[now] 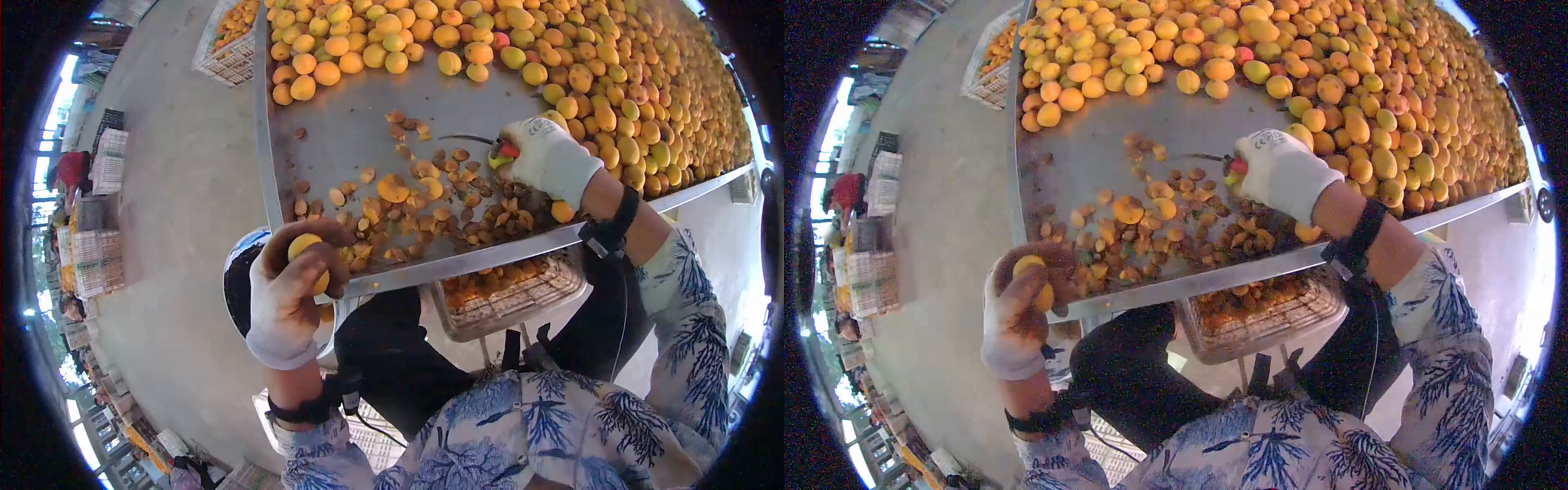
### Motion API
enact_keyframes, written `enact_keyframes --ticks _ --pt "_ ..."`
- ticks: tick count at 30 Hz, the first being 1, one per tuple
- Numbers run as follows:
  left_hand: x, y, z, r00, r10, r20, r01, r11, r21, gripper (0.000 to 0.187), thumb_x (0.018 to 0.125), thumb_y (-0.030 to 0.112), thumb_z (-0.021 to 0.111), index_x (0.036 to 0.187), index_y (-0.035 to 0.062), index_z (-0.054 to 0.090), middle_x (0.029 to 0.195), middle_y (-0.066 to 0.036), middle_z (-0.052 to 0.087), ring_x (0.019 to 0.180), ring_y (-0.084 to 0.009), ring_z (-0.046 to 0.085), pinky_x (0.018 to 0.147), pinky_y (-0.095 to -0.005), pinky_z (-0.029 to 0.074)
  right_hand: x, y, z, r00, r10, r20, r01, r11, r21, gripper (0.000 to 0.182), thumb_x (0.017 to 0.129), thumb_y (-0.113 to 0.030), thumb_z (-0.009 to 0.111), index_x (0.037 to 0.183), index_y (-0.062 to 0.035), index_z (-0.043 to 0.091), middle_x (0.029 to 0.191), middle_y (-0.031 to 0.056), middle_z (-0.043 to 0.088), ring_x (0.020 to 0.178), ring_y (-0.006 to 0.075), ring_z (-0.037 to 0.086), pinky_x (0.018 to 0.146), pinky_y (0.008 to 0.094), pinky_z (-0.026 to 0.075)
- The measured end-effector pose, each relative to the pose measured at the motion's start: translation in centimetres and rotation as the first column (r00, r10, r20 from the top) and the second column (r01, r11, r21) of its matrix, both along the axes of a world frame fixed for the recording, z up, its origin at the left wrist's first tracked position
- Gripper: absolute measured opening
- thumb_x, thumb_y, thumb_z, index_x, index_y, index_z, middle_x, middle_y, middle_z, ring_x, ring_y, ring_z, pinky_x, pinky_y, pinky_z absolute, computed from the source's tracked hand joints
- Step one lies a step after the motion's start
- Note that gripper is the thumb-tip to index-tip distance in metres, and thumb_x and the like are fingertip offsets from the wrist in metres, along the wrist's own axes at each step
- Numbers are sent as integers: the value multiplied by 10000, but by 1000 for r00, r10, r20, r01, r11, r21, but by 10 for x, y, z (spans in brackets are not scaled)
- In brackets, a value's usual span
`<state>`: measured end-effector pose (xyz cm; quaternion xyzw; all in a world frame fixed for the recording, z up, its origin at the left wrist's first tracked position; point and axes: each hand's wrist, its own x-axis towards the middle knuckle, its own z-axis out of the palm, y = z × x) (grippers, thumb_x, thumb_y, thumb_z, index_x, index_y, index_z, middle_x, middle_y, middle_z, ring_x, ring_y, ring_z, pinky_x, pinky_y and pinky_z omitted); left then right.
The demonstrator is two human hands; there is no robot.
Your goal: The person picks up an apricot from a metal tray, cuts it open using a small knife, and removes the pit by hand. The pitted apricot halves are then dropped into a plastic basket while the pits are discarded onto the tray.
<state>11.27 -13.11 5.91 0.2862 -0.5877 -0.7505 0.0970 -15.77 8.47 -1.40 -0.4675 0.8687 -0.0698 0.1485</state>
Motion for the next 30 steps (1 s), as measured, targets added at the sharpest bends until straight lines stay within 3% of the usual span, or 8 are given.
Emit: enact_keyframes --ticks 7,9,10,13,15,23,25,30 --pt "0 -20 -18 1000 -1 -16 1 1000 -13 341 837 126 594 1065 -127 567 1010 -159 636 721 -154 596 625 -261 460 46 -59 29 935 -63 350 122 981 -151 426 712 -206 725 1091 -40 627 853 174 674 723 302 675 679 377 544" --pt "-9 -29 -33 935 -351 -40 261 763 -592 293 858 70 577 1094 -103 567 1048 -139 644 827 -164 620 695 -268 493 56 -72 11 966 -32 255 50 997 -64 423 716 -186 720 1108 -56 630 885 189 675 760 318 678 690 375 545" --pt "-15 -33 -40 938 -344 -39 256 766 -589 293 858 70 577 1094 -103 567 1048 -139 644 827 -164 620 695 -268 493 57 -70 -9 987 47 152 -12 975 -223 417 719 -172 712 1116 -70 634 910 204 669 797 340 670 694 381 543" --pt "-38 -40 -63 890 -454 -39 406 828 -386 274 916 74 466 1127 -57 581 1189 -172 587 984 -257 646 811 -341 550 57 -83 -5 979 -12 202 29 996 -79 372 745 -164 711 1100 -77 640 876 177 677 720 290 680 650 363 545" --pt "-55 -35 -75 959 -271 79 229 912 341 349 913 86 484 1240 -34 512 1186 -159 594 1000 -260 648 804 -358 558 58 -89 5 950 -70 304 93 994 -61 337 752 -175 680 1070 -69 645 874 195 671 787 335 665 697 402 537" --pt "-75 -30 -78 951 -298 85 232 868 439 392 933 119 431 1278 -65 450 1220 -179 571 1061 -292 633 900 -379 537 57 -99 -11 715 -282 640 358 934 12 285 759 -106 673 1035 -37 680 836 168 696 775 274 688 726 385 543" --pt "-78 -32 -86 958 -287 -28 273 870 411 388 946 125 402 1278 -70 447 1227 -179 564 1075 -305 623 928 -403 522 59 -102 -1 358 -432 828 524 827 205 278 769 -69 685 1045 -36 693 800 80 704 742 158 661 691 326 540" --pt "-67 -25 -62 978 -205 -29 192 850 490 382 951 133 424 1268 -77 459 1204 -178 571 1099 -287 603 957 -398 497 59 -93 -11 406 -304 862 464 881 92 282 766 -60 701 1047 -34 697 819 41 697 742 98 617 681 277 524"
